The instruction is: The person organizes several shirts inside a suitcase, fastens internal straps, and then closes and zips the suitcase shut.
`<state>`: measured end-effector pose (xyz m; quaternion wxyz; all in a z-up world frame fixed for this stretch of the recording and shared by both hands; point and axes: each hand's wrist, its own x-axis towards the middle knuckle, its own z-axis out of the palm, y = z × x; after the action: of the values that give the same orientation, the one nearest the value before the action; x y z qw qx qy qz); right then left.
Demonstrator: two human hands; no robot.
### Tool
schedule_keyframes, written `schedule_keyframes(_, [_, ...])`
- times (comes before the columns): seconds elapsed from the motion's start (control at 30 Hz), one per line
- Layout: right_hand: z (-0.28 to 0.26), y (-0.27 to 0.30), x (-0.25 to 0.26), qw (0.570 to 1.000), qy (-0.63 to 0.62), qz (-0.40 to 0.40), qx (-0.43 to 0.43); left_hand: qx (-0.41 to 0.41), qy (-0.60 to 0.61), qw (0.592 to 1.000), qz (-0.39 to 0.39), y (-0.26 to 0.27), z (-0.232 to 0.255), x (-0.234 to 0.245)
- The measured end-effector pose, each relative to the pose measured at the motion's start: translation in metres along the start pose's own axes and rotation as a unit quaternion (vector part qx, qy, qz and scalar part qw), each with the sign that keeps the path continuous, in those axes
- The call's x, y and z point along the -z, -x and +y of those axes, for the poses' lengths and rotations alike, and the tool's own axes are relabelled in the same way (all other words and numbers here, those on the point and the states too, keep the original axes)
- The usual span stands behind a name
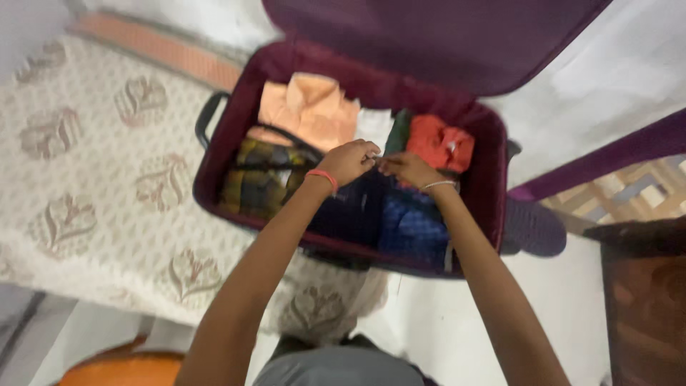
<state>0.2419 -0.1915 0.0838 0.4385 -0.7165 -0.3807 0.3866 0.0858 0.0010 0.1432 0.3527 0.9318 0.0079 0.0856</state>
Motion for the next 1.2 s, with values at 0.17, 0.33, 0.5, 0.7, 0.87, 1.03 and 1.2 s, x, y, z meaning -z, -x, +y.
schedule_keyframes(0.17, [-0.034, -0.011, 0.037, 0.983, 0.126, 0.042, 0.123, -0.03, -0.028, 0.999, 0.001, -0.053, 0.029, 0.043])
schedule_keyframes(0.33, [-0.055, -0.009, 0.041, 0.969, 0.215, 0.091, 0.08, -0.042, -0.12, 0.992, -0.023, -0.073, 0.029, 0.049])
schedule_keyframes(0.5, [-0.106, -0.004, 0.071, 0.969, 0.156, 0.151, 0.117, -0.077, -0.192, 0.978, -0.003, -0.117, 0.038, 0.079])
schedule_keyframes(0.7, [-0.175, -0.011, 0.124, 0.922, 0.248, 0.244, 0.169, -0.14, -0.278, 0.948, 0.061, -0.173, 0.083, 0.133])
schedule_keyframes(0.87, [-0.205, -0.034, 0.177, 0.878, 0.308, 0.313, 0.191, -0.138, -0.322, 0.932, 0.092, -0.214, 0.094, 0.157])
schedule_keyframes(1.03, [-0.228, -0.058, 0.223, 0.836, 0.354, 0.357, 0.218, -0.165, -0.395, 0.895, 0.127, -0.258, 0.104, 0.178])
schedule_keyframes(1.2, [-0.263, -0.083, 0.258, 0.726, 0.472, 0.418, 0.274, -0.179, -0.416, 0.874, 0.178, -0.329, 0.135, 0.211])
